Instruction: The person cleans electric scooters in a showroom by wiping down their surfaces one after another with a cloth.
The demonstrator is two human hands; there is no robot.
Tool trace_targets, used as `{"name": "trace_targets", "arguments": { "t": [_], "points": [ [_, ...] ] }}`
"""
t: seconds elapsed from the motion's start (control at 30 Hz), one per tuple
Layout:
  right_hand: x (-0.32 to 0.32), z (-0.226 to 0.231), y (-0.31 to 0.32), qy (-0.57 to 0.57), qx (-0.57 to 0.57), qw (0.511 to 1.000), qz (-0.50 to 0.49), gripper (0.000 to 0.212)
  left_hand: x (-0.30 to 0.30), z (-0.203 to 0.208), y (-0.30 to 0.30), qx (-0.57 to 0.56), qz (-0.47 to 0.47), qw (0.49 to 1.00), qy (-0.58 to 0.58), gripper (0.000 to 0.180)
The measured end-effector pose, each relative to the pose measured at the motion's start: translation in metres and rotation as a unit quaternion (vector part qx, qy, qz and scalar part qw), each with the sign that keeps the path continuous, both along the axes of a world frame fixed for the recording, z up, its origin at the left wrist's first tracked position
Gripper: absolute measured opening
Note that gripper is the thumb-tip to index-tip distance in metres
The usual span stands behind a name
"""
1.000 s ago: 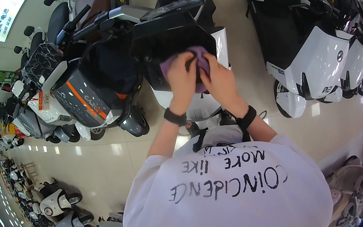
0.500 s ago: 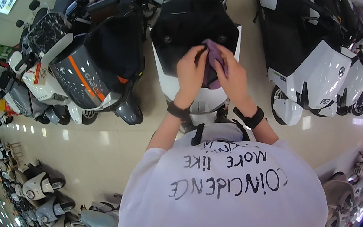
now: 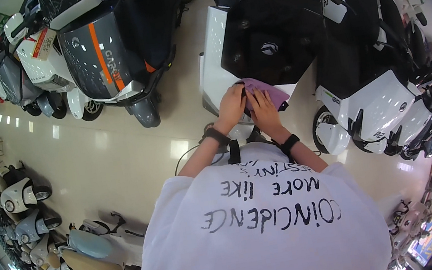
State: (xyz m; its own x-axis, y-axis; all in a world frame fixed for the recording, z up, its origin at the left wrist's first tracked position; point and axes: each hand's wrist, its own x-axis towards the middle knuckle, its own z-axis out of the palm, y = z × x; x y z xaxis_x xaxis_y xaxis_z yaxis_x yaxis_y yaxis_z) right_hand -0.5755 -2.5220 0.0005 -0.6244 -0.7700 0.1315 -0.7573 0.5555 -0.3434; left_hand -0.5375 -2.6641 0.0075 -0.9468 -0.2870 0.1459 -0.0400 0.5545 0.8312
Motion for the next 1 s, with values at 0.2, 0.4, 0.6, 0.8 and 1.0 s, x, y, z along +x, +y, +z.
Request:
{"name": "trace_targets", "arguments": {
  "t": [0.2,0.4,0.6,0.8,1.0],
  "points": [
    [-0.008,0.010,-0.039,-0.029,0.023,0.997,0.069,0.061,0.003,-0.019,-0.027,-0.053,0.088,0.994,0.043,0.031],
    [-0.022,-0.005,-0.079,0.012,0.072,0.989,0.130,0.059,0.005,-0.049,-0.064,0.005,0.122,0.993,-0.004,0.019],
    [-0.020,-0.010,-0.032,0.069,0.106,0.974,0.186,0.054,0.017,-0.040,-0.036,-0.009,0.026,0.988,-0.154,0.018],
    [-0.003,-0.008,0.021,0.040,0.081,0.991,0.103,0.049,0.018,-0.019,-0.020,0.010,-0.050,0.991,-0.121,0.022],
    [-0.020,0.014,0.049,-0.160,-0.118,0.973,-0.116,0.014,0.039,-0.052,-0.062,0.120,-0.012,0.978,-0.171,0.035]
  ]
}}
